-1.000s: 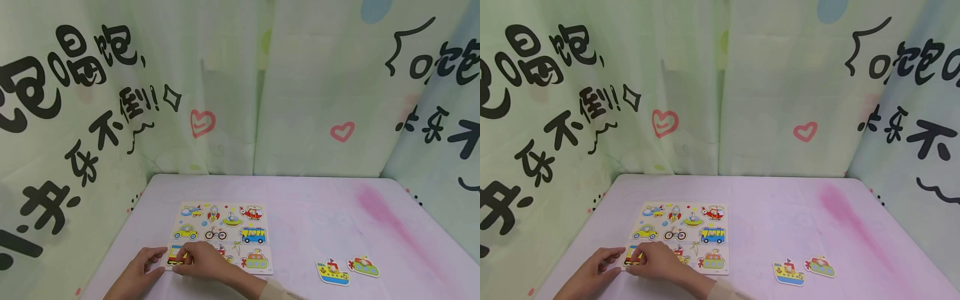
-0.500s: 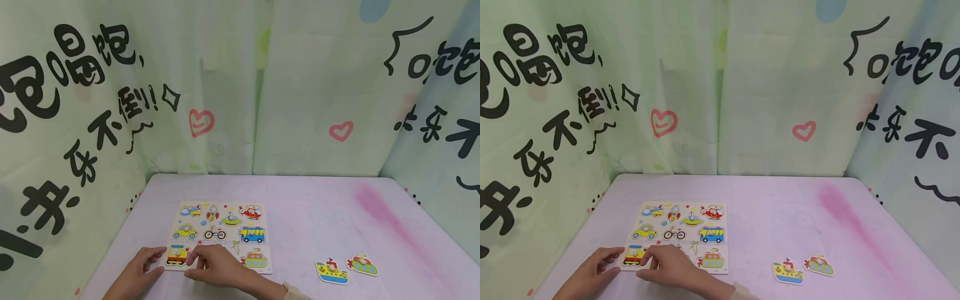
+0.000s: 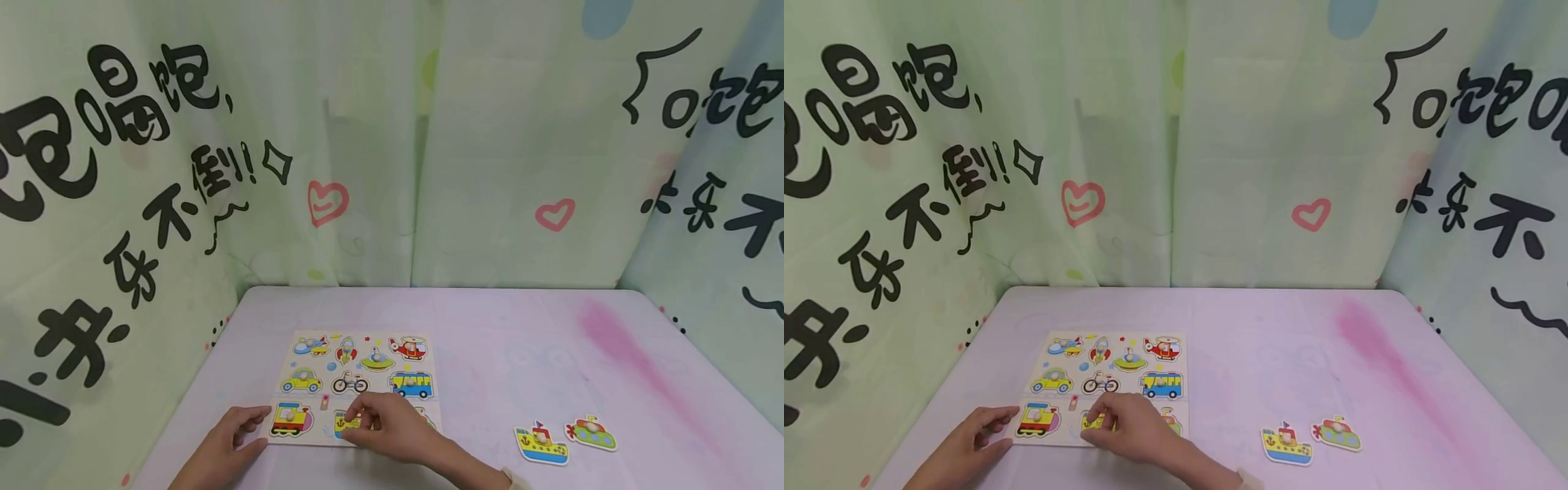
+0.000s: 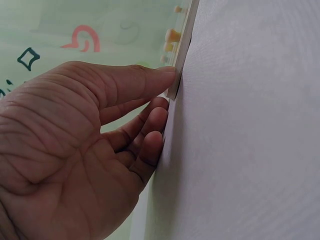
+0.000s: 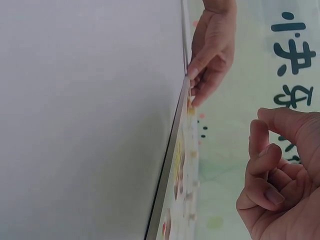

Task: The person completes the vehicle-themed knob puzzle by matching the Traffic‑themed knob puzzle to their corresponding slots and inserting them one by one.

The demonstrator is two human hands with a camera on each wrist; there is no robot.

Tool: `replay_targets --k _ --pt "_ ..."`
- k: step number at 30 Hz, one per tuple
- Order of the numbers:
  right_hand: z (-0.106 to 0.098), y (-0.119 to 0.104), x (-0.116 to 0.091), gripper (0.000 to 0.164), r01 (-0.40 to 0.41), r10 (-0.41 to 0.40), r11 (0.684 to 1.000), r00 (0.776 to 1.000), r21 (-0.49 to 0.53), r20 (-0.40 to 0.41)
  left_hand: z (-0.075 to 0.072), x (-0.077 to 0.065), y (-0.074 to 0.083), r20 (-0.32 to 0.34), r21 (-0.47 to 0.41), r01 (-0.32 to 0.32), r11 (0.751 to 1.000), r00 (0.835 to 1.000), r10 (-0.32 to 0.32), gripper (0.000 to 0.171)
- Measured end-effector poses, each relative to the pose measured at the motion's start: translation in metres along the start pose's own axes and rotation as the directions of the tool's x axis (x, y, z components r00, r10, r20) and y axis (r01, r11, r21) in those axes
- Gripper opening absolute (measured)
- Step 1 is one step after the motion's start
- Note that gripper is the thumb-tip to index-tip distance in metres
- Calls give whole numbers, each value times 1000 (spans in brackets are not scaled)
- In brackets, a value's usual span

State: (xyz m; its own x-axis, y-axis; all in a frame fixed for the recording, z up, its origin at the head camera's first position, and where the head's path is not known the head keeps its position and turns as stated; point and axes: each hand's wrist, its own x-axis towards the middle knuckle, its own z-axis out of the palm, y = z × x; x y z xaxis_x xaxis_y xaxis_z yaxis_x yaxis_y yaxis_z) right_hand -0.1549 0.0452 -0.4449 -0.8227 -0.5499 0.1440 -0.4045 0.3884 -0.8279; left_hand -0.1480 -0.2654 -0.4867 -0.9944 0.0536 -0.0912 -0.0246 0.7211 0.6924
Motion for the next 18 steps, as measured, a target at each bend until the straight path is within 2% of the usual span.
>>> replay_targets --k 5,11,18 --pt "-15 13 -11 18 -28 28 1000 999 -14 -36 1 1 1 8 7 15 1000 1000 -15 51" --pt "-31 26 -26 18 -74 76 997 994 21 -85 1 1 0 4 7 -7 1000 1000 7 51" --pt "-49 37 -41 24 -142 142 990 983 9 -114 2 2 0 4 0 2 1000 1000 -2 51"
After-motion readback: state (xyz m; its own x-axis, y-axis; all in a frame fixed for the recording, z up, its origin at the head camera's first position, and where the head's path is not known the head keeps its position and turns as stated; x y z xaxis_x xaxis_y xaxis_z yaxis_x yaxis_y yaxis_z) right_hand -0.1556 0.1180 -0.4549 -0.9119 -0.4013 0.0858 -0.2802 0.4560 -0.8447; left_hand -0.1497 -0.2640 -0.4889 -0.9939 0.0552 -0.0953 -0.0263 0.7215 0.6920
